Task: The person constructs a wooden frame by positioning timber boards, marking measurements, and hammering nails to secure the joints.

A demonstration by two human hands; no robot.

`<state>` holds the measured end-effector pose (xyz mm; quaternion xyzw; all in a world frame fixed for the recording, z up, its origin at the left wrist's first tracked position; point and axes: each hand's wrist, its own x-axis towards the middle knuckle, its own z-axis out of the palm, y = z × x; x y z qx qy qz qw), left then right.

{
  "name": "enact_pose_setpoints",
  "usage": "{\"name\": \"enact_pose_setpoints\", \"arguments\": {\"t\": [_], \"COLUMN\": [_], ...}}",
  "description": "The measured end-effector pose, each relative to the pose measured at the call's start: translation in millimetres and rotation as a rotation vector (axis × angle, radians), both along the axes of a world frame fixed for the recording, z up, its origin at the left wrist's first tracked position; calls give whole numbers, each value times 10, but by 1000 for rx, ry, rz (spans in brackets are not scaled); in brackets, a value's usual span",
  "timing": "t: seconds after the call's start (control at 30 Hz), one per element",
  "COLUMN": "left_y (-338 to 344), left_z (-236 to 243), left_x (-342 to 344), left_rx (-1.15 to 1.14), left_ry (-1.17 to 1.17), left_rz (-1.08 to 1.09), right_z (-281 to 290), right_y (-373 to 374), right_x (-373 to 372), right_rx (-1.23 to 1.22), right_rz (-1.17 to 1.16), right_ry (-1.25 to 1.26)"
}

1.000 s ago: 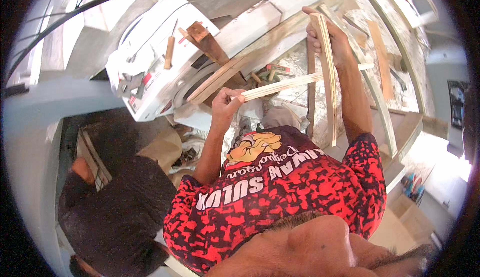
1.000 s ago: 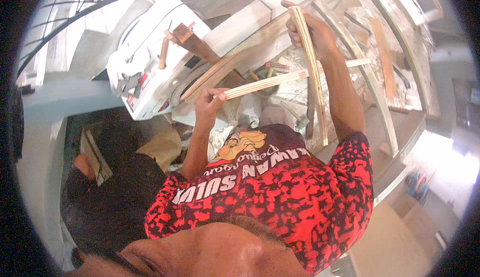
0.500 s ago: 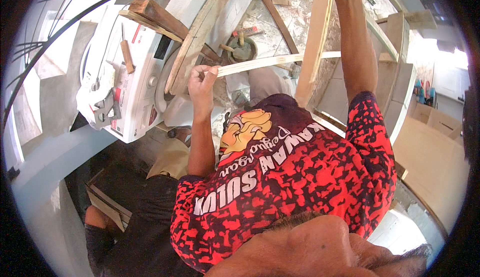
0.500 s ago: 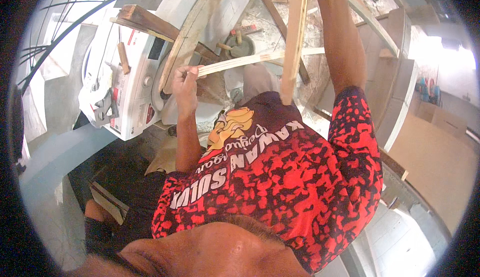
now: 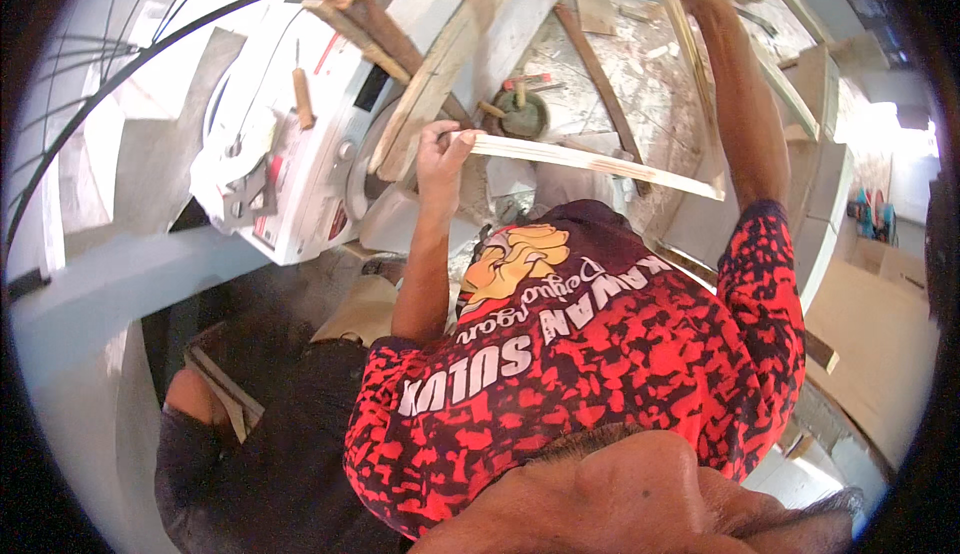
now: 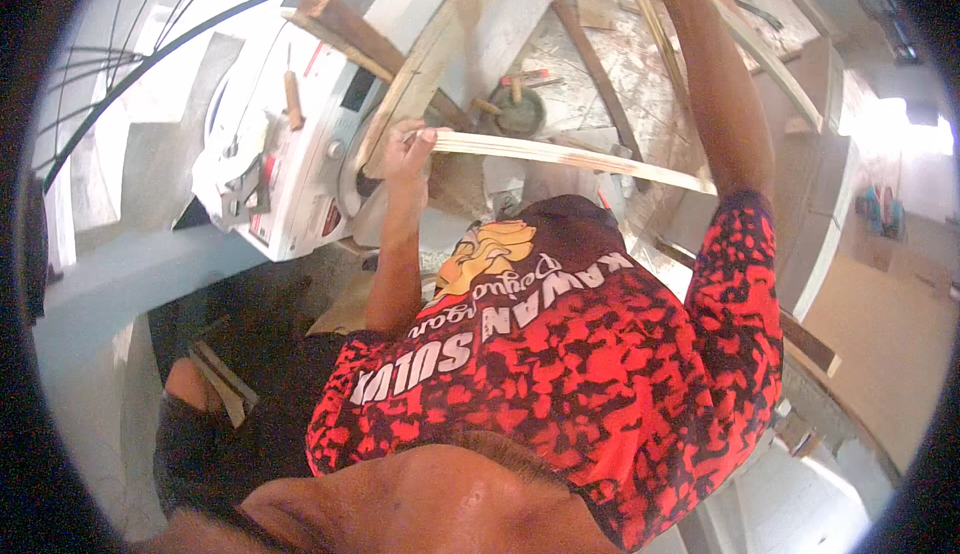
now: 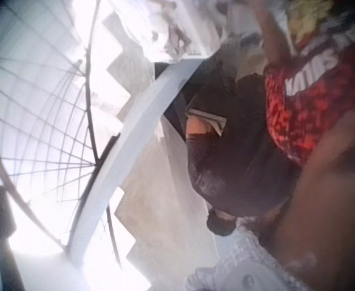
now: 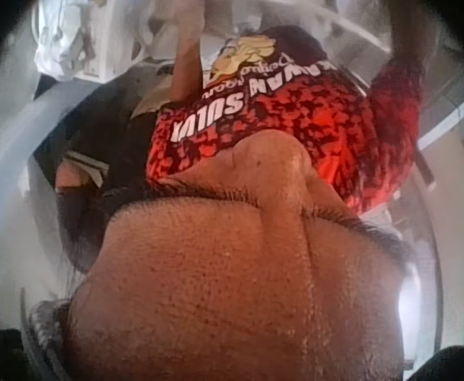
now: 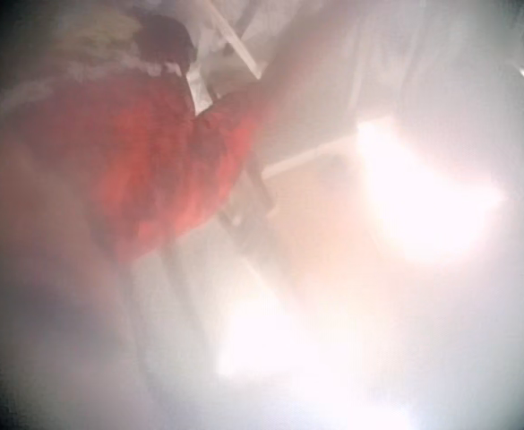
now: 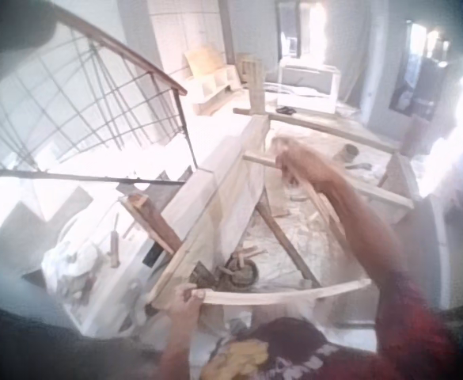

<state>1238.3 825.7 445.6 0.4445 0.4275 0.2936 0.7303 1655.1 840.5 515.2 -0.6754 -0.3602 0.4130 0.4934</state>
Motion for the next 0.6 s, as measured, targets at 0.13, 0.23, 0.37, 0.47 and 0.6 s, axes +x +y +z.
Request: {"name": "enact_pose_setpoints", "arguments": {"t": [0.13,0.23,0.37,0.47,0.6], "left_y": [-5,-36,-68,-105,-105], "left_z": [64,227,381,370,256], "left_x": [-80,-127,-180,-202,-248], "left_rx": [-6,-20,-32,16,32], "left_ry": [-50,30,101,108,137], "left_rz": [-16,-54,-54,-39,-60], "right_z": [-386,-365,-499,-489,-537], "right_y": [-293,-616,-779,-880,-949], "right_x": [-1241,-1884,-2268,-2465,-2588], "right_rx": [-38,-10,-126,-151,-178], "right_rz": [451,628,524,470,434], "right_ry": [-484,-220,-34,66,60]}}
